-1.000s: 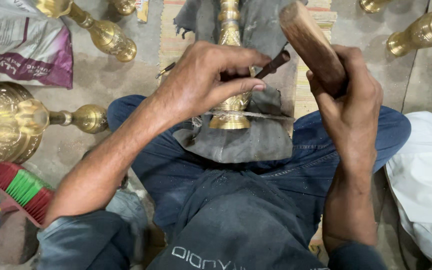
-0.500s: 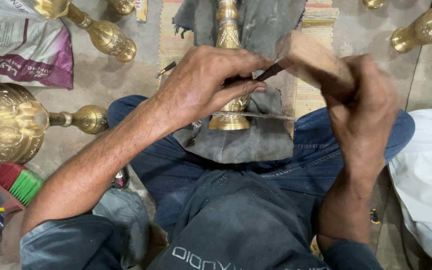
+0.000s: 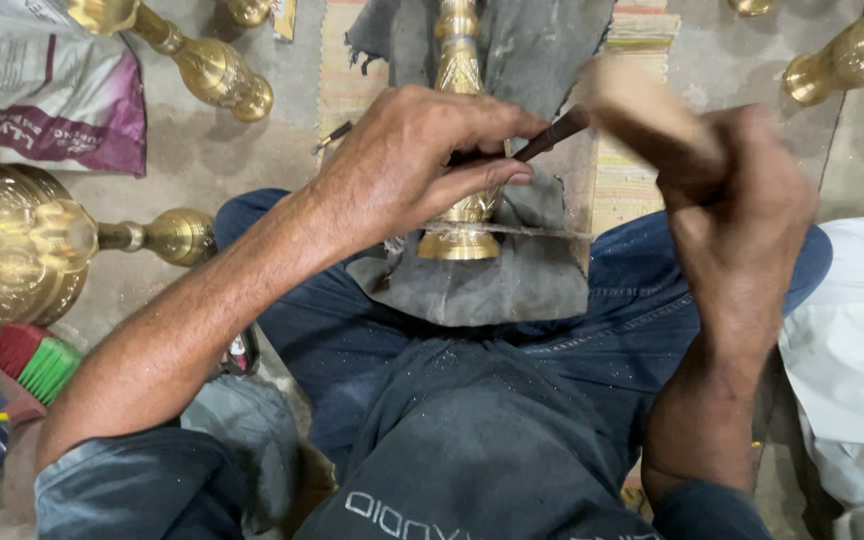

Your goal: The person sits cross-legged on the floor with a brass vase resting on a cloth pad on their lap. They hold a chisel against the vase's embossed surface and strike it with a wooden mallet, repositioning the chisel around the decorated body to work the metal surface.

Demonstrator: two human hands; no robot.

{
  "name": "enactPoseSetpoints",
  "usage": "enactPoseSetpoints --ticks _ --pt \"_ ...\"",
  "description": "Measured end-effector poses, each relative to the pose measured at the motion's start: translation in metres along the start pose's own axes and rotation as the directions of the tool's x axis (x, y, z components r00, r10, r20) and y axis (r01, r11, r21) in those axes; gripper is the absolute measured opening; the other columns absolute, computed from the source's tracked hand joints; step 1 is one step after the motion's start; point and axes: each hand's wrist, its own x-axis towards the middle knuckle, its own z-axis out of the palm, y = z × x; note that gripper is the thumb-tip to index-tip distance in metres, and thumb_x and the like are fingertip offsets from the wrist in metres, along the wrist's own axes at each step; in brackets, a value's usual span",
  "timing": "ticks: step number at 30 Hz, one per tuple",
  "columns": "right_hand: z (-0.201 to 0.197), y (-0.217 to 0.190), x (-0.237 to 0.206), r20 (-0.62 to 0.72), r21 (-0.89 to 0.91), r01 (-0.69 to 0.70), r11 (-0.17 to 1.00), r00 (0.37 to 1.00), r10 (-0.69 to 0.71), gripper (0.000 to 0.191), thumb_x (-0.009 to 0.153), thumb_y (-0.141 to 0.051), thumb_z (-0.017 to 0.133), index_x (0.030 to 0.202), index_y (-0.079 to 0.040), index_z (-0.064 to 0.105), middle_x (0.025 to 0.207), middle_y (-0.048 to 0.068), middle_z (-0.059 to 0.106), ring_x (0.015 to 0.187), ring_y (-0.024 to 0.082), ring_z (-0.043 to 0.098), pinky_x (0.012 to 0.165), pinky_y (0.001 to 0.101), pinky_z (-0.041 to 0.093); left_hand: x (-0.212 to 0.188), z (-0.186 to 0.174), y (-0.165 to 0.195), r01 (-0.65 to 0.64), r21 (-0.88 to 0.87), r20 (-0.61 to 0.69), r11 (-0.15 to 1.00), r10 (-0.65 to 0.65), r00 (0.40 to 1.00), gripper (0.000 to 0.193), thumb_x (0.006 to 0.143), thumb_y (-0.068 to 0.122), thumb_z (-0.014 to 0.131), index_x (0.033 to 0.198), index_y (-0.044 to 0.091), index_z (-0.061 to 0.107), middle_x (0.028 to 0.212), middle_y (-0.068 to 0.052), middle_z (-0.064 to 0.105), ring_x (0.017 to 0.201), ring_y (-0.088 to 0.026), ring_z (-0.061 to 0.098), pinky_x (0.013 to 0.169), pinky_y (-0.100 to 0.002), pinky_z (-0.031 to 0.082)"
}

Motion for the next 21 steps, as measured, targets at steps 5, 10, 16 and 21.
enactPoseSetpoints --ticks 5,10,16,21 --pt "0.006 0.008 -0.004 0.074 0.024 -0.040 0.999 0.997 0.038 0.030 0.102 -0.005 0.083 0.118 -0.002 0.057 0.090 0.012 0.069 0.081 0.024 0.068 0.074 0.0378 0.052 -0.001 -0.001 0.000 0.027 -0.007 0.011 1.000 -0.027 1.000 0.032 0.099 0.026 0.078 0.126 0.009 0.072 0.084 -0.005 0.075 0.074 -0.017 0.074 0.065 -0.034 0.060" --pt "0.003 0.011 -0.007 0.122 0.030 -0.095 0.995 0.988 0.091 0.030 0.102 -0.002 0.083 0.118 0.000 0.057 0.090 0.013 0.069 0.081 0.025 0.068 0.073 0.0384 0.051 -0.005 0.001 -0.002 0.036 0.000 0.000 0.999 -0.036 0.999 0.035 0.099 0.029 0.079 0.128 0.010 0.071 0.086 -0.004 0.075 0.077 -0.016 0.075 0.066 -0.032 0.060" --pt "0.007 0.008 -0.007 -0.042 0.211 -0.119 0.970 0.991 0.130 0.030 0.104 -0.001 0.080 0.123 0.003 0.057 0.101 0.012 0.069 0.093 0.020 0.068 0.081 0.0342 0.054 -0.008 0.004 -0.009 -0.057 0.014 -0.027 0.998 0.058 0.998 0.034 0.106 0.026 0.074 0.134 0.009 0.067 0.108 -0.008 0.076 0.094 -0.019 0.077 0.082 -0.033 0.065" --pt "0.010 0.003 -0.005 -0.028 0.371 -0.232 0.899 0.965 0.261 0.029 0.106 -0.004 0.080 0.121 0.003 0.056 0.102 0.008 0.070 0.094 0.017 0.071 0.085 0.0308 0.056 -0.007 0.003 -0.009 -0.058 0.002 -0.009 0.998 0.058 0.998 0.033 0.105 0.023 0.074 0.134 0.008 0.067 0.108 -0.008 0.076 0.095 -0.021 0.077 0.082 -0.033 0.066"
